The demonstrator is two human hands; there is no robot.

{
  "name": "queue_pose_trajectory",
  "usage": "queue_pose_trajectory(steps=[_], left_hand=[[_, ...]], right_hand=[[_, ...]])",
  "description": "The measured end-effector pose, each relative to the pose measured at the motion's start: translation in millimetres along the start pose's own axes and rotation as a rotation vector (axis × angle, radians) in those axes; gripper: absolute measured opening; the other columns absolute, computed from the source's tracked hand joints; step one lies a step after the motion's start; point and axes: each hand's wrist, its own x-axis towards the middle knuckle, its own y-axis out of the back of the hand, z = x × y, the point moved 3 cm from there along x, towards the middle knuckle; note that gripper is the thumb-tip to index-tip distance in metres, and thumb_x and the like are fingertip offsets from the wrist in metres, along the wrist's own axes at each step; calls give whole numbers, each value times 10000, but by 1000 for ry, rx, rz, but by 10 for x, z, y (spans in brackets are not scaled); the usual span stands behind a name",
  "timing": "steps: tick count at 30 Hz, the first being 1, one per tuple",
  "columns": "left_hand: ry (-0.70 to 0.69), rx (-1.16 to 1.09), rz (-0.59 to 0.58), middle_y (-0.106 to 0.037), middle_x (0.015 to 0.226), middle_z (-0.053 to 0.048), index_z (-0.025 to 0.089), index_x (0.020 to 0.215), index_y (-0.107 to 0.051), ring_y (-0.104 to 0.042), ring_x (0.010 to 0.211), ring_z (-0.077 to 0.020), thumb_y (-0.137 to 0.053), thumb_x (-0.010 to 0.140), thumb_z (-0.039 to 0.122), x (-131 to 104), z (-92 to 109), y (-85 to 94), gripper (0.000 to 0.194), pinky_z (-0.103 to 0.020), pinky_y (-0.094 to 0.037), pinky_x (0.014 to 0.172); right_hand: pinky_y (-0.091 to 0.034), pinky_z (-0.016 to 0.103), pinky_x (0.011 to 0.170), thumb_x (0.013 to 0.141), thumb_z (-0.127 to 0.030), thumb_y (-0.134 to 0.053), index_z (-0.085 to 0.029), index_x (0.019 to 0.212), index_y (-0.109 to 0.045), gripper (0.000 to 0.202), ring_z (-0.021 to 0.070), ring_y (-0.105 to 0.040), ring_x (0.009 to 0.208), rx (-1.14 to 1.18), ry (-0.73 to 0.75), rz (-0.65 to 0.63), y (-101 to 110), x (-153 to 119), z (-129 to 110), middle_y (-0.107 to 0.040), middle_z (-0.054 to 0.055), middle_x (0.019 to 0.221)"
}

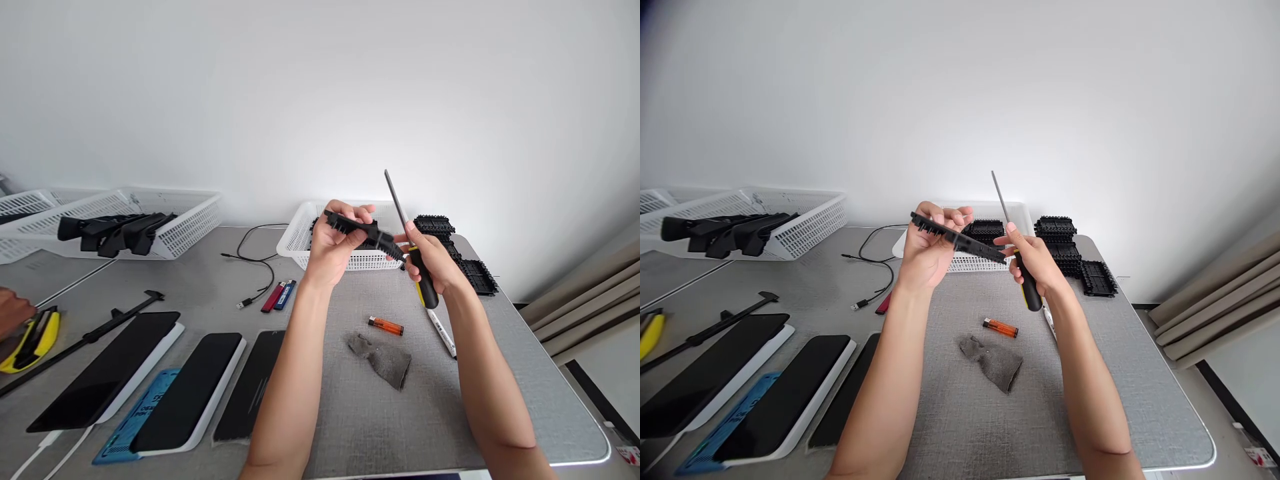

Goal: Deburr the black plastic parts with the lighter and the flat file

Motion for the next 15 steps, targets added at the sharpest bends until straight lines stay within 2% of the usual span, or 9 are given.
queue_pose_trajectory(steps=[3, 5, 7, 9, 12, 15], left_hand=[[-78, -4, -51, -648, 1136, -55, 253, 825, -542, -547, 1276, -280, -831, 668, 498, -9, 48, -50, 410, -400, -486, 1004], [-78, -28, 7, -630, 1192, -53, 268, 917, -556, -557, 1260, -262, -852, 656, 462, 4, 39, -66, 440, -370, -505, 961], [4, -87, 74, -647, 1123, -40, 286, 1005, -556, -614, 1158, -243, -877, 632, 429, 24, -13, -61, 513, -342, -535, 870], [137, -171, 70, -672, 993, -32, 270, 1012, -577, -662, 1026, -230, -853, 663, 447, 43, -88, -51, 480, -323, -548, 783], [289, -281, 23, -697, 885, -42, 224, 922, -627, -686, 926, -224, -761, 753, 498, 60, -169, -20, 349, -314, -553, 729], [311, -316, 25, -730, 955, -73, 204, 941, -663, -690, 969, -237, -643, 835, 526, 61, -189, 8, 340, -338, -562, 775]], right_hand=[[-265, 182, 312, 712, -633, -795, -160, 990, -674, 561, 25, -315, 384, 81, -17, -120, -49, -43, -32, -621, 4, 709], [-256, 168, 324, 664, -515, -873, -187, 1048, -651, 552, 22, -276, 398, 135, 25, -119, -35, -53, -57, -534, -68, 632], [-258, 162, 337, 633, -419, -909, -206, 1096, -628, 581, 29, -261, 413, 179, 86, -42, 10, -41, -68, -406, -119, 572], [-266, 168, 344, 623, -375, -916, -208, 1115, -622, 597, 34, -267, 426, 200, 155, 70, 65, -13, -63, -345, -129, 572], [-286, 192, 349, 649, -386, -889, -203, 1075, -630, 531, 33, -295, 434, 162, 253, 212, 131, 38, -36, -387, -106, 632], [-305, 212, 354, 693, -408, -851, -218, 1042, -617, 462, 29, -315, 425, 85, 320, 295, 165, 74, -5, -455, -80, 699]])
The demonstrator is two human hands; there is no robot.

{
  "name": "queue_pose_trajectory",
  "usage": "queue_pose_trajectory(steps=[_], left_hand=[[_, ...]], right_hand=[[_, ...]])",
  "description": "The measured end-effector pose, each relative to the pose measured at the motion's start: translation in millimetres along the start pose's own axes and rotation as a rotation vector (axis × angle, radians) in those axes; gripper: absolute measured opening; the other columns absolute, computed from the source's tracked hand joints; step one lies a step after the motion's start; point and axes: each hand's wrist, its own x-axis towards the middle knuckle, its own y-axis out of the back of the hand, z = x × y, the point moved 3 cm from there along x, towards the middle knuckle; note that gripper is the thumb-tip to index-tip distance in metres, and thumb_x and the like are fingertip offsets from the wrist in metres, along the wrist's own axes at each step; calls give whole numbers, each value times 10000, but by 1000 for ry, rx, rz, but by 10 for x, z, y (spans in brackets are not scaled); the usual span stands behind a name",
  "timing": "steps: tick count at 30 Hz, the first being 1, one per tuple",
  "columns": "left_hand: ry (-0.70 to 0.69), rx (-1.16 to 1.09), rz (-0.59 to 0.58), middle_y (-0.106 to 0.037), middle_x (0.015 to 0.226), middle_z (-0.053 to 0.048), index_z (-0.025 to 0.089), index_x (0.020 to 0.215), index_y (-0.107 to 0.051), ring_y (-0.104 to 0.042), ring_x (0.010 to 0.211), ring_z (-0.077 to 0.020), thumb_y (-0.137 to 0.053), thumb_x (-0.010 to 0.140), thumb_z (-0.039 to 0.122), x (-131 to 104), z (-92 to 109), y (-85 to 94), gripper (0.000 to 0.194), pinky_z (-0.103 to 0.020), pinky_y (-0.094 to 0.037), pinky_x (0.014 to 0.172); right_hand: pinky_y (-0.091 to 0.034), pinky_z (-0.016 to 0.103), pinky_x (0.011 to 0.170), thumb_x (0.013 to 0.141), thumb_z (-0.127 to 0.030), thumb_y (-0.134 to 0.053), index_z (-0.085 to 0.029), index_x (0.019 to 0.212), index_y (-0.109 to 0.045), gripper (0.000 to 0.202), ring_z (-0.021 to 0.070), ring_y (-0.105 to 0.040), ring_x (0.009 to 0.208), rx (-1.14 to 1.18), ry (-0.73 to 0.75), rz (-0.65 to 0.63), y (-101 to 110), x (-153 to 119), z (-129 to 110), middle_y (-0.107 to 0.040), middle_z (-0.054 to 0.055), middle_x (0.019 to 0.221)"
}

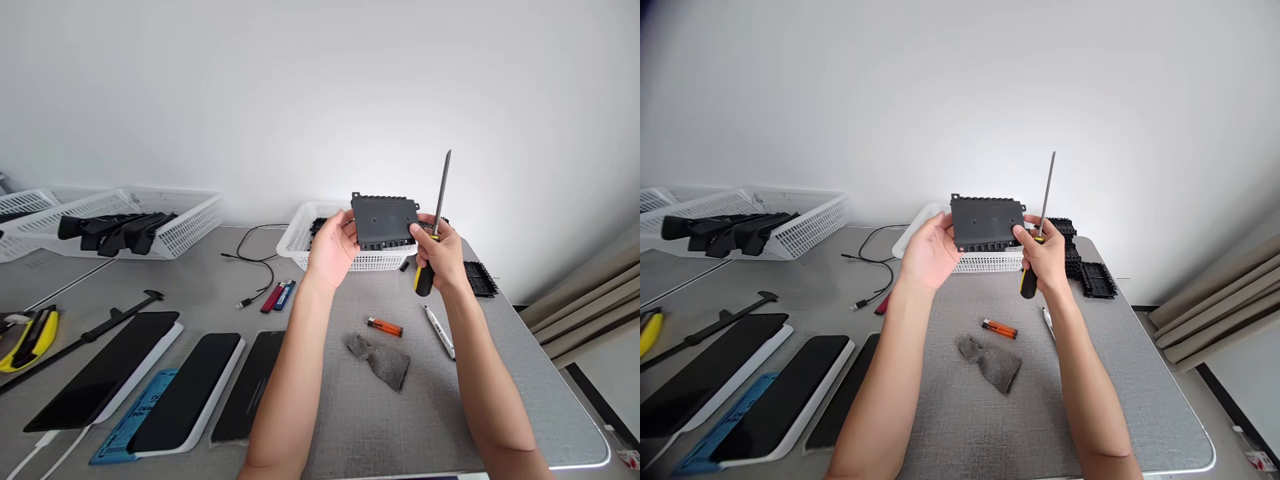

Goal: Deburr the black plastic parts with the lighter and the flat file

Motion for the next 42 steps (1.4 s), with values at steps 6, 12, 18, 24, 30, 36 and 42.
queue_pose_trajectory(steps=[6, 12, 18, 24, 30, 36, 42], left_hand=[[-174, 325, 29, -737, 1101, -81, 219, 1144, -632, -669, 1096, -264, -759, 784, 409, -20, -58, -57, 426, -402, -517, 965], [-261, 295, 47, -745, 1080, -93, 180, 1056, -657, -673, 1098, -268, -747, 787, 394, 14, -68, -46, 355, -443, -468, 1048], [-300, 306, 79, -726, 1147, -95, 196, 1075, -638, -648, 1158, -259, -727, 810, 412, 32, -59, 8, 353, -425, -464, 1058], [-361, 287, 45, -722, 1162, -80, 223, 1090, -635, -641, 1173, -264, -683, 836, 400, 49, -41, 24, 313, -439, -465, 1065], [-418, 267, -43, -719, 1161, -73, 221, 1109, -650, -633, 1183, -267, -639, 833, 278, 20, 11, -54, 282, -436, -476, 1052], [-434, 257, -91, -701, 1209, -72, 227, 1123, -637, -620, 1204, -259, -633, 830, 259, 16, 3, -91, 294, -438, -468, 1065], [-459, 281, -56, -699, 1212, -79, 232, 1154, -628, -592, 1252, -281, -650, 830, 325, -9, 36, -76, 338, -451, -469, 1067]], right_hand=[[-313, 233, 353, 741, -427, -816, -235, 1008, -582, 404, 36, -357, 396, -164, 120, 31, -15, -16, 8, -566, -39, 771], [-297, 236, 388, 869, -536, -674, -212, 931, -583, 343, 62, -385, 428, -279, 240, 76, -27, -19, -21, -580, -21, 714], [-310, 246, 442, 961, -604, -499, -209, 699, -490, 474, 83, -412, 462, -290, 439, 55, 11, -39, -166, -520, -17, 614], [-287, 251, 436, 911, -638, -564, -200, 667, -520, 504, 96, -382, 444, -339, 185, -200, -4, -27, -77, -433, -39, 529], [-213, 271, 484, 908, -658, -539, -194, 565, -461, 582, 95, -291, 491, -584, 222, -228, -124, -75, -1, -345, -44, 513], [-211, 282, 507, 910, -643, -531, -201, 551, -411, 583, 106, -267, 518, -710, 257, -150, -181, -99, 17, -330, -42, 520], [-201, 284, 503, 912, -642, -528, -201, 552, -424, 578, 108, -257, 520, -709, 249, -163, -148, -107, 10, -310, -44, 518]])
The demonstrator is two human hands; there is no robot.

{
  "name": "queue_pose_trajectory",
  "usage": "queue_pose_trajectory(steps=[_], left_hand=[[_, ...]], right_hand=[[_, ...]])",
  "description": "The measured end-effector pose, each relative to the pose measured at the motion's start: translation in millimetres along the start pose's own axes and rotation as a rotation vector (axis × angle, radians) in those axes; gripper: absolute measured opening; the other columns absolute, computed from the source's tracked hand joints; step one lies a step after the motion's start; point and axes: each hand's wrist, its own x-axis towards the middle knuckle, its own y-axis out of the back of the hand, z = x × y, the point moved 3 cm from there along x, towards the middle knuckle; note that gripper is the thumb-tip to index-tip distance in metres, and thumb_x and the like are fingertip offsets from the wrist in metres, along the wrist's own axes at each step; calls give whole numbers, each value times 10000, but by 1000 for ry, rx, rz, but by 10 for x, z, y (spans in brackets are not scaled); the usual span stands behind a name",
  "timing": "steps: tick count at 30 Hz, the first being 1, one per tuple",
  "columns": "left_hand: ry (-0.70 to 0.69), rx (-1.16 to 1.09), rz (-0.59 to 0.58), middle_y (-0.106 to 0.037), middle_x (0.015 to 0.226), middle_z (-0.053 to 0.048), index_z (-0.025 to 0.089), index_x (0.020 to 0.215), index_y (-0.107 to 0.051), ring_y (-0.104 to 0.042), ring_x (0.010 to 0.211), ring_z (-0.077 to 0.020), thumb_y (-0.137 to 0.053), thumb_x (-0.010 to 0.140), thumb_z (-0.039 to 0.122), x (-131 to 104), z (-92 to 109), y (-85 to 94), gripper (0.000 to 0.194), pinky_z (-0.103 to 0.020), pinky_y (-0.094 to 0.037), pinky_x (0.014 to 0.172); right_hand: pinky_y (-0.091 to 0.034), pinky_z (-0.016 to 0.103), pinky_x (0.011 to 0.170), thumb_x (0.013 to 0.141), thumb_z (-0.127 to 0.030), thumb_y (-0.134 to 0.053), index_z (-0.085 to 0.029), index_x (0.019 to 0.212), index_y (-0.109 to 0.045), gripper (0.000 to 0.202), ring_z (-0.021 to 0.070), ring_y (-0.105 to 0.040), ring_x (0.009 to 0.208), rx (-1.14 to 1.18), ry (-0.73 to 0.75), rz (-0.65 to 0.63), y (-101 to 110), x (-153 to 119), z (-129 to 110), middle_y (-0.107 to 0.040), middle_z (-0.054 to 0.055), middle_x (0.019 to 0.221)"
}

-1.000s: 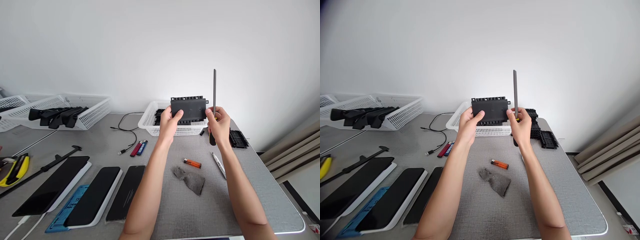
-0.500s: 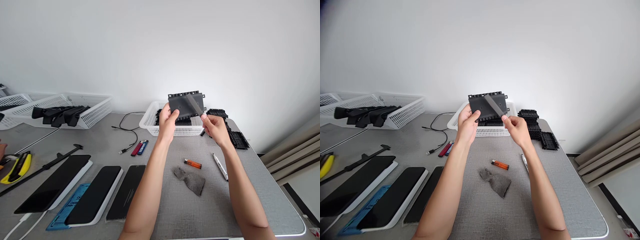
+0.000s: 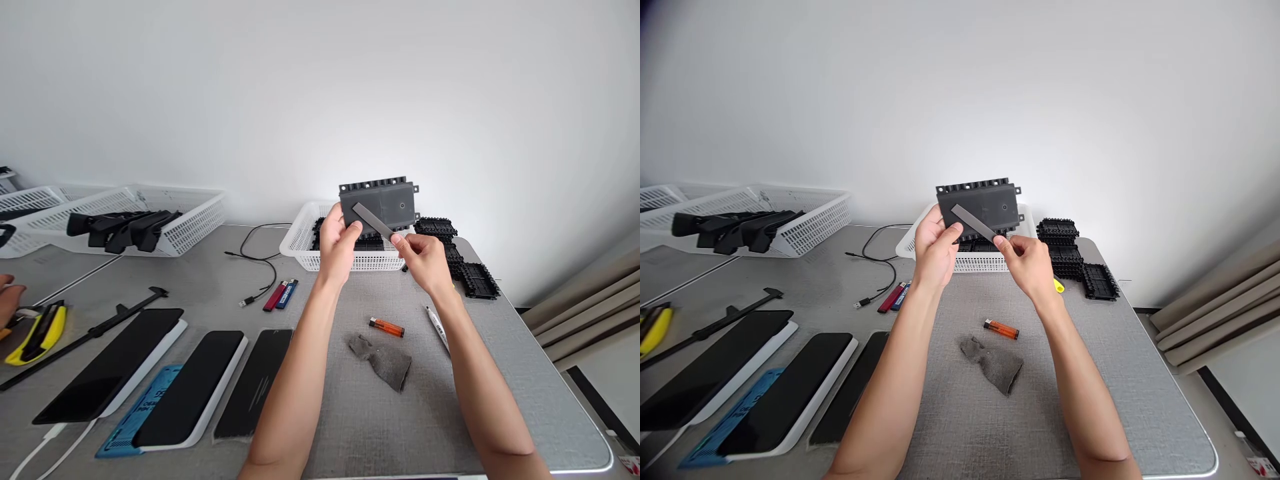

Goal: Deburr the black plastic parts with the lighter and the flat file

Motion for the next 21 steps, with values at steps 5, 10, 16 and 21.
queue_pose_trajectory(steps=[5, 10, 16, 21], left_hand=[[28, 50, 46, -707, 1192, -74, 243, 1150, -640, -574, 1279, -290, -647, 817, 337, 7, 42, 36, 346, -441, -472, 1066], [34, 78, 16, -694, 1222, -79, 249, 1183, -629, -586, 1260, -285, -658, 819, 369, 5, 21, 25, 385, -428, -487, 1044], [49, 94, 22, -699, 1214, -81, 246, 1181, -634, -584, 1263, -289, -649, 823, 360, 8, 9, 36, 377, -430, -482, 1052], [39, 74, -6, -696, 1215, -87, 242, 1168, -635, -593, 1253, -289, -649, 825, 345, 2, 48, 24, 358, -446, -482, 1054]], right_hand=[[-207, 281, 494, 901, -648, -539, -201, 548, -443, 577, 111, -274, 515, -14, 4, -12, 36, -2, 3, -333, -37, 510], [-215, 278, 497, 898, -661, -530, -205, 536, -402, 596, 109, -270, 514, -31, 18, 18, 48, 5, -17, -331, -32, 511], [-202, 284, 486, 895, -655, -537, -205, 543, -412, 585, 111, -270, 508, -60, -1, -6, 80, 11, -8, -335, -30, 509], [-211, 281, 496, 906, -635, -537, -202, 548, -424, 573, 109, -275, 511, -56, 22, 36, 106, 21, 2, -346, -30, 509]])
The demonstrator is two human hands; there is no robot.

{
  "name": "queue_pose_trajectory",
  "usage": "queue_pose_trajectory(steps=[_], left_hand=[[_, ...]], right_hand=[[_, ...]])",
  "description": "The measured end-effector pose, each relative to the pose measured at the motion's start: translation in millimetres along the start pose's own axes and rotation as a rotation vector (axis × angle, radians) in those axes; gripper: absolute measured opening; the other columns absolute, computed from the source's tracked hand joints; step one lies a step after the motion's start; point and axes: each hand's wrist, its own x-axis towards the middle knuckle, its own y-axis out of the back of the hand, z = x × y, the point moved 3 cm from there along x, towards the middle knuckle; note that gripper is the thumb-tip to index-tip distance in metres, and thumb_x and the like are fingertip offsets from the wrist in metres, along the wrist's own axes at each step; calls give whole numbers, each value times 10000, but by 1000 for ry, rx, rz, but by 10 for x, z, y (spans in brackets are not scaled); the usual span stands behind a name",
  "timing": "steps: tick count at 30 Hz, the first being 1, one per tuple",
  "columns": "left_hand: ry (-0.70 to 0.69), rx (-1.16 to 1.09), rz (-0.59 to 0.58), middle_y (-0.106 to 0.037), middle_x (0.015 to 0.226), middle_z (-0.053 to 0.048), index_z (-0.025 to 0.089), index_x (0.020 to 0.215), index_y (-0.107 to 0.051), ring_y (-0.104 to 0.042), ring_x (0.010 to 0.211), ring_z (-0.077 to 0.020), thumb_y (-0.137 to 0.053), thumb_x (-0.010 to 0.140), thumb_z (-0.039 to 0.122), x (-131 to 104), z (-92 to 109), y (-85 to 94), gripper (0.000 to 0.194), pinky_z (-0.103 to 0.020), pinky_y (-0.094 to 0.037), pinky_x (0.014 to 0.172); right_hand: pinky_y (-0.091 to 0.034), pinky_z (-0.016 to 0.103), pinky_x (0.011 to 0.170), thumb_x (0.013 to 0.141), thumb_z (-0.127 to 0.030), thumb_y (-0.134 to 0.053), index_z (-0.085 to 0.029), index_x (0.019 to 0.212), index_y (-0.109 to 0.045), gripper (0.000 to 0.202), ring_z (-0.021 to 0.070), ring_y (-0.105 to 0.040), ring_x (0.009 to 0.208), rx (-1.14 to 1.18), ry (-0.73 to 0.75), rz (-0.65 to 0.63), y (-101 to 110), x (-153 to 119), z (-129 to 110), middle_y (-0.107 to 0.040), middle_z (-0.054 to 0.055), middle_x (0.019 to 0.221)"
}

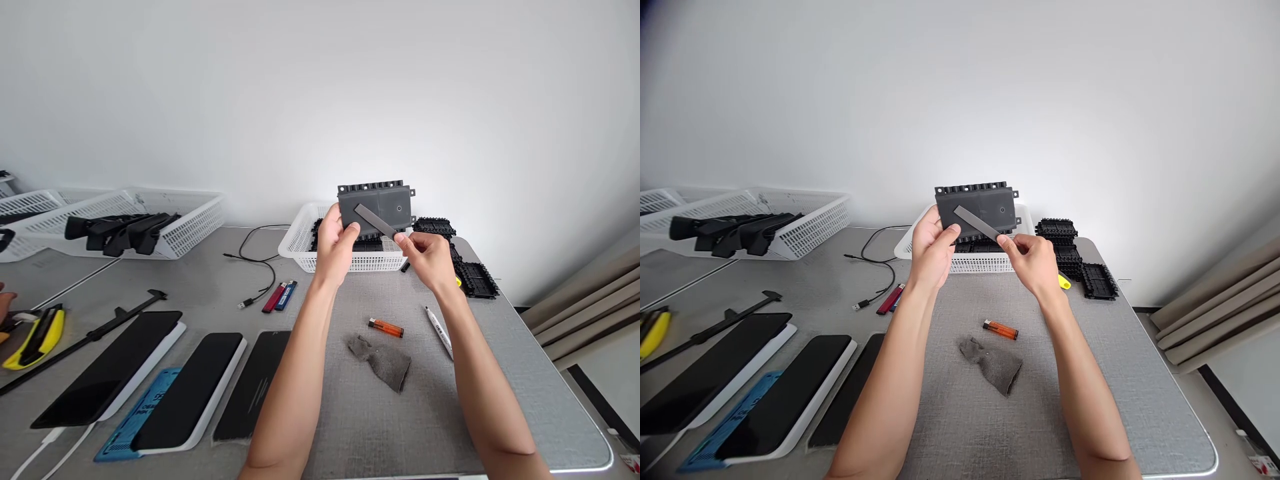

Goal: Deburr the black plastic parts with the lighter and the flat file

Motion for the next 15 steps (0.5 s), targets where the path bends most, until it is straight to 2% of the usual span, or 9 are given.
queue_pose_trajectory(steps=[5, 10, 15], left_hand=[[6, 18, 56, -708, 1183, -82, 242, 1166, -633, -603, 1238, -284, -646, 817, 330, 6, -11, 34, 360, -445, -481, 1056], [12, -12, 9, -698, 1197, -86, 241, 1154, -629, -611, 1220, -276, -640, 819, 308, 5, -46, -14, 342, -438, -474, 1055], [30, 2, 59, -705, 1180, -74, 242, 1130, -641, -612, 1219, -266, -642, 818, 301, 5, -28, 38, 318, -420, -479, 1047]], right_hand=[[-200, 280, 496, 893, -646, -552, -208, 535, -374, 593, 107, -253, 514, 0, -15, -45, 18, 3, 33, -316, -36, 506], [-203, 279, 490, 899, -634, -549, -201, 537, -426, 578, 105, -268, 507, 47, -6, -53, -27, 1, 6, -326, -37, 503], [-182, 277, 475, 883, -664, -556, -195, 551, -475, 581, 99, -269, 486, 40, -61, -105, 45, 18, 95, -333, -40, 499]])
